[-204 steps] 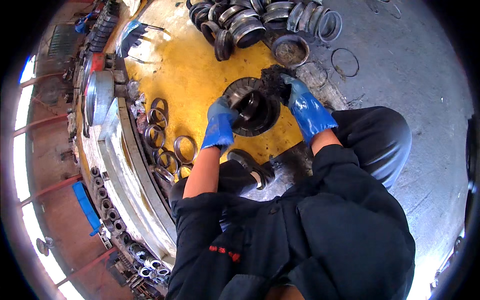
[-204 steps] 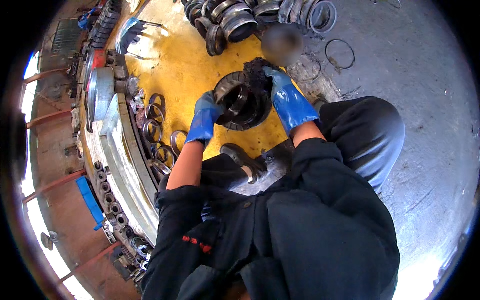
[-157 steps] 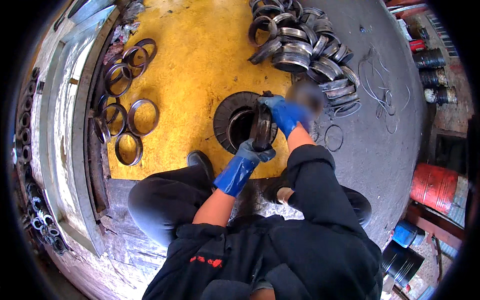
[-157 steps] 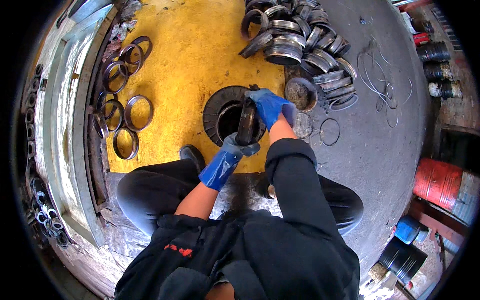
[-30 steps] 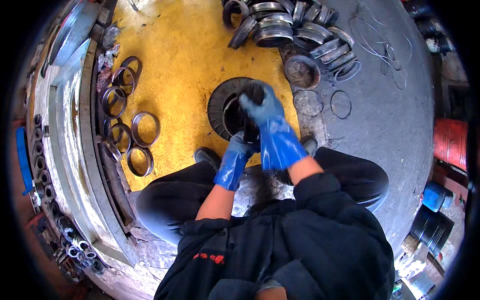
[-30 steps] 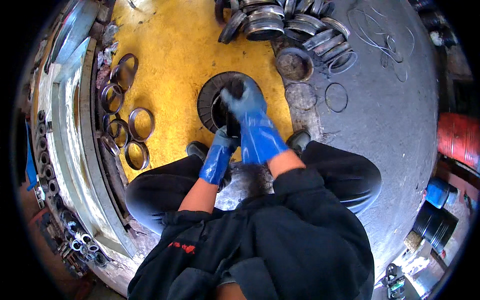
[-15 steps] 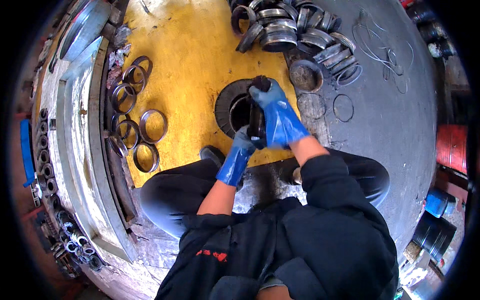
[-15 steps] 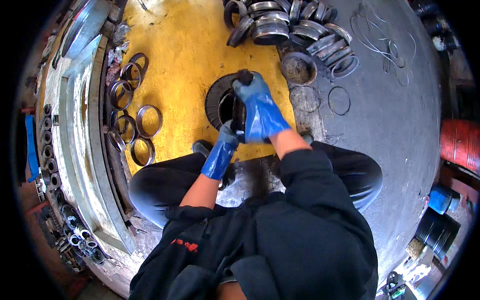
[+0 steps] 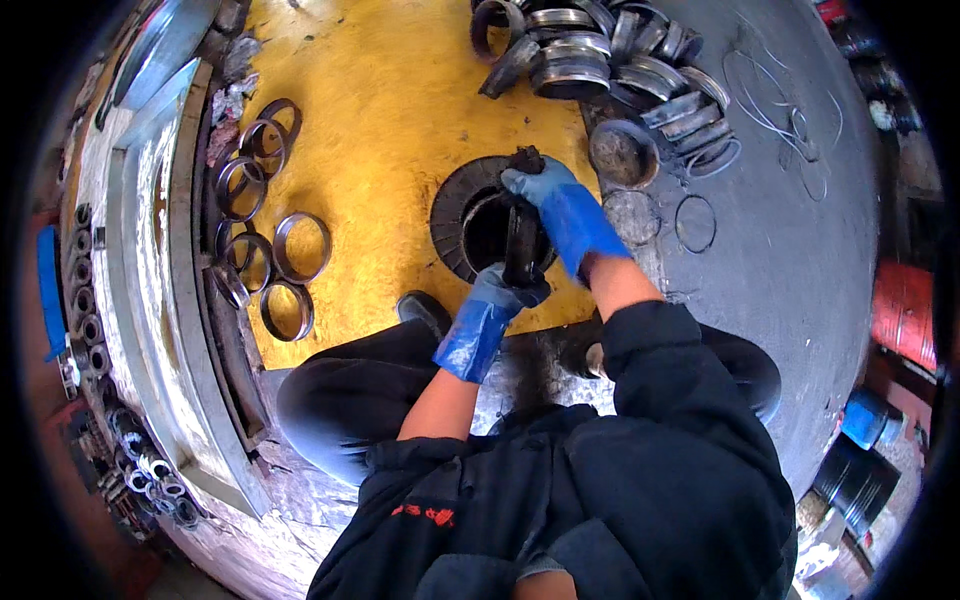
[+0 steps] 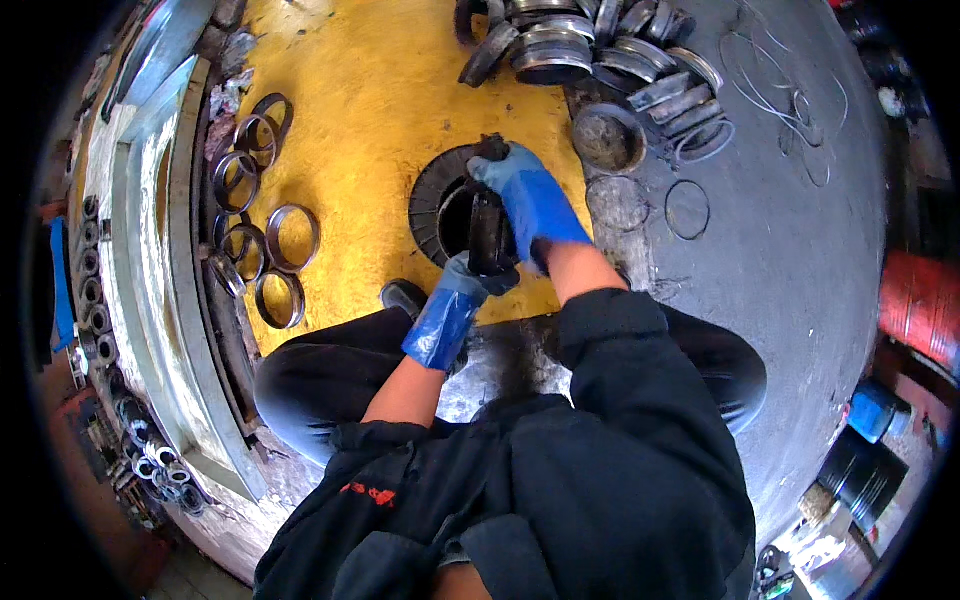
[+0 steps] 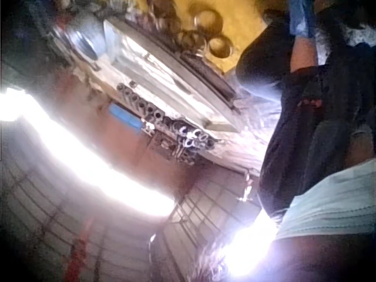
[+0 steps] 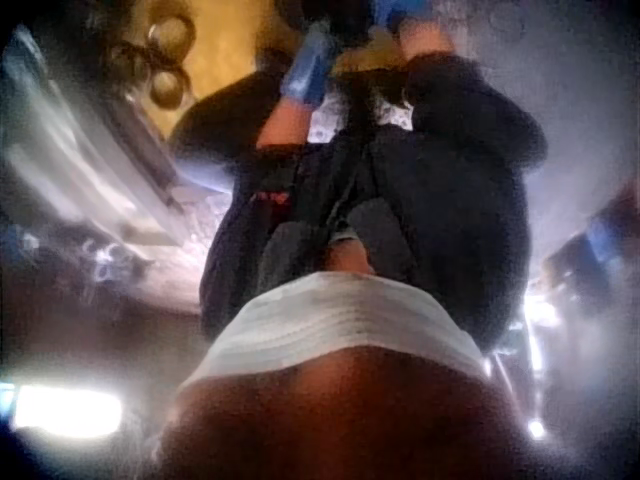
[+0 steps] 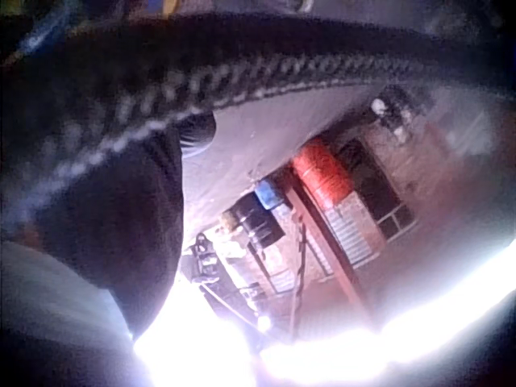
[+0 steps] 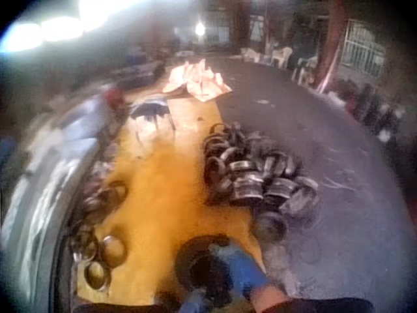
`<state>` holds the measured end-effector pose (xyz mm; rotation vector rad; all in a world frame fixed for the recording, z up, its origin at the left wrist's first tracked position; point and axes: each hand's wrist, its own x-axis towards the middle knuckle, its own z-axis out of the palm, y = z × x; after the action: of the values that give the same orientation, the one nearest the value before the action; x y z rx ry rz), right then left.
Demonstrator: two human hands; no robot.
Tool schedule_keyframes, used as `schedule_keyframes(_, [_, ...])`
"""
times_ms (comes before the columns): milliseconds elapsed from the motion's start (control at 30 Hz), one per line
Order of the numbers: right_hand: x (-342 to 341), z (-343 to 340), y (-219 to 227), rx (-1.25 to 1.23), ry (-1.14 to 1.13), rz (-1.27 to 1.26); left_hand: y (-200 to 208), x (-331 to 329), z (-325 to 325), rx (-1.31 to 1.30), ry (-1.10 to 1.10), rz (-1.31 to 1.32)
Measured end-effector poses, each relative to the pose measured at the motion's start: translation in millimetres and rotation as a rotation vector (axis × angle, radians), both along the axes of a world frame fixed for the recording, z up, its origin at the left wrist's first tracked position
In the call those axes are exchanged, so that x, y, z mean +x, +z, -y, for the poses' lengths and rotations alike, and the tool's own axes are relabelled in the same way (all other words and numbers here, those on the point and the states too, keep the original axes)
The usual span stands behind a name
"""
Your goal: The person sits on the floor and repeatedly picks up curved metal parts from a pile, wipes them with a dark cloth, and places them back down. The person continues this process for multiple parts throughout the clip.
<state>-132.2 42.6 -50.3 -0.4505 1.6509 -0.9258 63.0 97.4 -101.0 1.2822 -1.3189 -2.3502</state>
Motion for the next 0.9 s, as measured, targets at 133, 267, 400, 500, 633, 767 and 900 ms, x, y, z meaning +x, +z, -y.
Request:
schedule_keyframes(133, [-17,-6,-39,-0.123,0.009,0.07,-1,-5,-1,-0.072,0.028,0.008])
schedule_keyframes(267, [-22,-30,-80,-0.237,-0.071,-0.108,-6,-12,-1,-0.13,0.027,-0.007])
schedule_keyframes(400, [-15,-83,-43,-0.346,0.401,-0.955,3,0,-6,-0.28,0.073,0.027])
schedule_keyframes(500, [-53,-113,-12,-0.213,-0.04,-0.121,15,-16,-4,-0.448,0.122,0.105])
schedule_keyframes(633, [-30,-127,139,-0.224,-0.242,-0.055,47,-22,5,-0.365,0.039,0.132])
schedule_keyframes(767, [-85,-141,123,-0.354,-0.202,-0.045,63,-12,43,-0.277,0.048,-0.016])
schedule_keyframes(900, [-85,-146,117,-0.33,-0.212,0.048,109,26,109,-0.387,0.133,0.007])
